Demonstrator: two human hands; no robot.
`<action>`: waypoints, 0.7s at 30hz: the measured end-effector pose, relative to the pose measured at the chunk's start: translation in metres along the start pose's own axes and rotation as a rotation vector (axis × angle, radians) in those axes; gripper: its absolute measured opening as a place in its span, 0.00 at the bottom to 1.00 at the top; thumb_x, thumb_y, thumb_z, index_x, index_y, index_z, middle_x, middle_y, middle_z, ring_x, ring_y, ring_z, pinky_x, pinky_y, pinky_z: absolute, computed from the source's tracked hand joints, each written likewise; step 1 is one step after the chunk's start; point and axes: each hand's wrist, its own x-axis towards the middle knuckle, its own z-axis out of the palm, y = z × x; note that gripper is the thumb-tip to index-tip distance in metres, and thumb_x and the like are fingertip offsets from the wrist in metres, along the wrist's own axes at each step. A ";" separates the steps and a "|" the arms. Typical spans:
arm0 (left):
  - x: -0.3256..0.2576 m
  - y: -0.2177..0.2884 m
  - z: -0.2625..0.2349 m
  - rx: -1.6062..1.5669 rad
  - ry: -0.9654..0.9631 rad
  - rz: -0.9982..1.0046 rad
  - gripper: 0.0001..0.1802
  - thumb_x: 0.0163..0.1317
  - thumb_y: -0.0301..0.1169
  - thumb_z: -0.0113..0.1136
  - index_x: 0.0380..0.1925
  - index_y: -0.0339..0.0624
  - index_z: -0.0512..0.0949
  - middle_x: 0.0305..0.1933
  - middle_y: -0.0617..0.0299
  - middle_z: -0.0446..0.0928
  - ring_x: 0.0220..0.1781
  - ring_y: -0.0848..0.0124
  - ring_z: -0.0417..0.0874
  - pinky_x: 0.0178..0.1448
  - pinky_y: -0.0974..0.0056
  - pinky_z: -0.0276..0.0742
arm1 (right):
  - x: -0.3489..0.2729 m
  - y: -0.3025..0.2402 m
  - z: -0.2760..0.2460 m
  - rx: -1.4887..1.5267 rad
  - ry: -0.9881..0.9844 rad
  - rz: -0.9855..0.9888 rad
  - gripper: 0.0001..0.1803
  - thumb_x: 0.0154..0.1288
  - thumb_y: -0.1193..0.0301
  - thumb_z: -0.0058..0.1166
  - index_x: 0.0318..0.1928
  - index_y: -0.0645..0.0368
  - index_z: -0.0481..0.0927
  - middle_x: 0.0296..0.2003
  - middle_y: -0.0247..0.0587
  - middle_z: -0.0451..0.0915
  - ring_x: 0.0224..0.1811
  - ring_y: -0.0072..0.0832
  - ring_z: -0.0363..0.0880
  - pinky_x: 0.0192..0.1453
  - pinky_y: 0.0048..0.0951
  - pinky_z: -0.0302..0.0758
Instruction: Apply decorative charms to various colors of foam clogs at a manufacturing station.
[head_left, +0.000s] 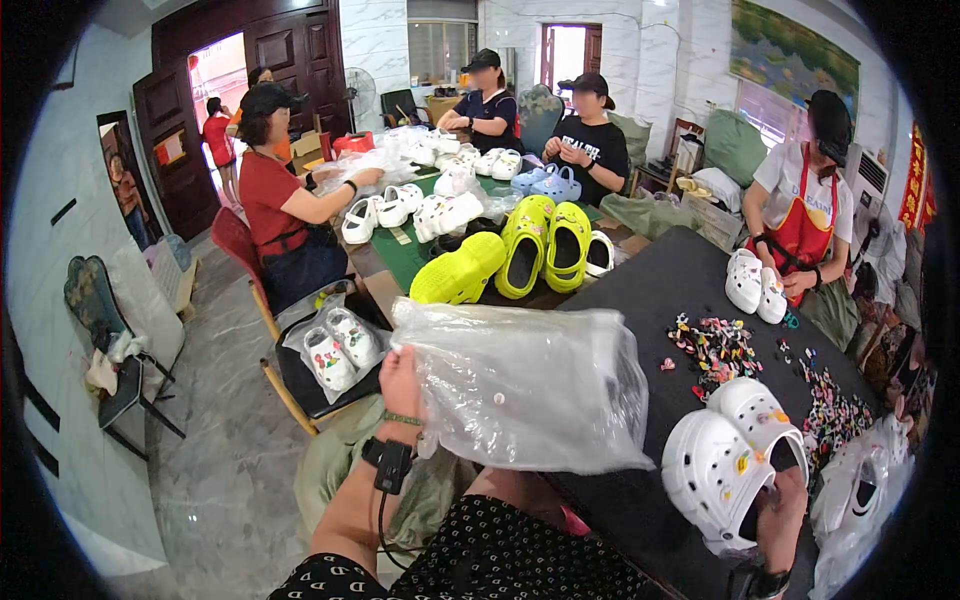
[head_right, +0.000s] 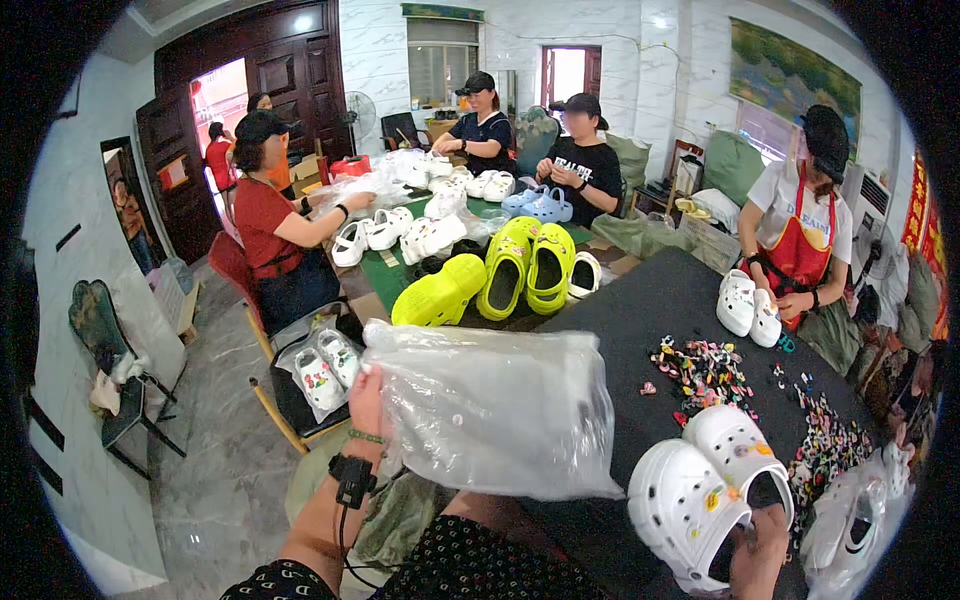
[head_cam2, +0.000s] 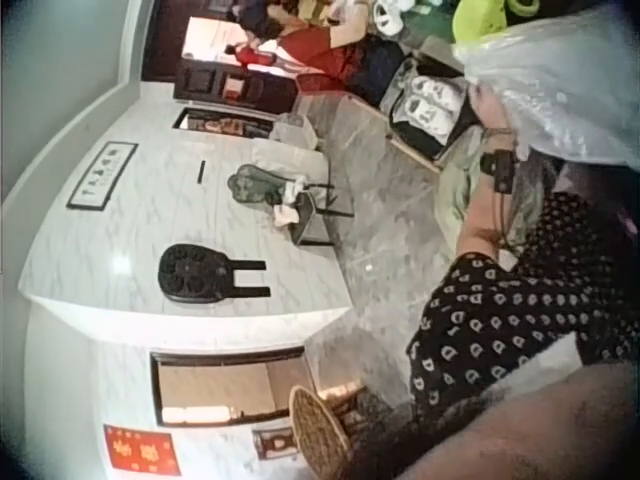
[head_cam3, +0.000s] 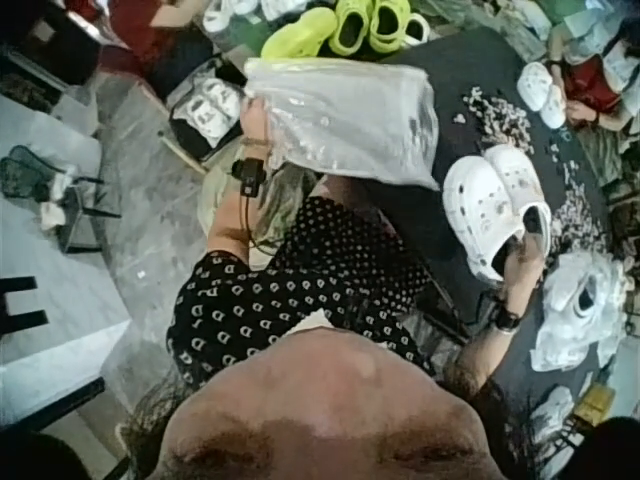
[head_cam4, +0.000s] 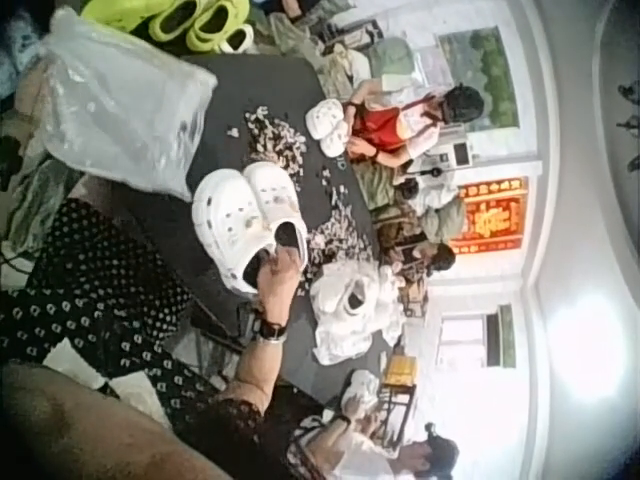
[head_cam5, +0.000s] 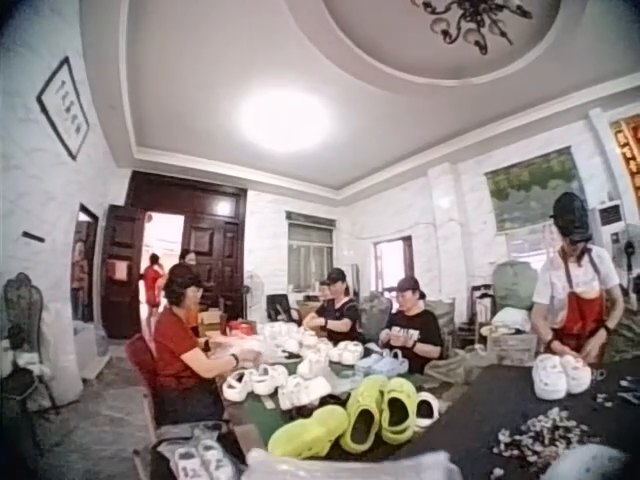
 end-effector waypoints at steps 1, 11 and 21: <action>-0.005 0.006 -0.004 -0.076 0.058 0.062 0.11 0.70 0.33 0.56 0.42 0.37 0.79 0.37 0.68 0.77 0.37 0.80 0.72 0.44 0.71 0.69 | 0.001 -0.001 0.001 -0.058 0.037 -0.017 0.14 0.44 0.85 0.58 0.36 0.66 0.79 0.33 0.50 0.74 0.36 0.49 0.74 0.40 0.41 0.70; -0.092 0.060 0.043 0.735 -0.676 0.848 0.17 0.52 0.33 0.63 0.42 0.39 0.81 0.57 0.48 0.75 0.67 0.46 0.67 0.73 0.42 0.53 | -0.009 -0.022 0.062 -0.169 -0.165 -0.067 0.12 0.47 0.78 0.60 0.28 0.66 0.69 0.28 0.54 0.70 0.31 0.54 0.72 0.33 0.48 0.67; -0.151 0.014 0.075 0.623 -1.234 0.517 0.52 0.47 0.52 0.71 0.68 0.40 0.61 0.69 0.43 0.63 0.76 0.43 0.55 0.74 0.38 0.50 | -0.001 -0.027 0.083 0.027 -0.200 -0.045 0.12 0.48 0.73 0.62 0.30 0.65 0.72 0.26 0.54 0.72 0.30 0.52 0.73 0.32 0.47 0.68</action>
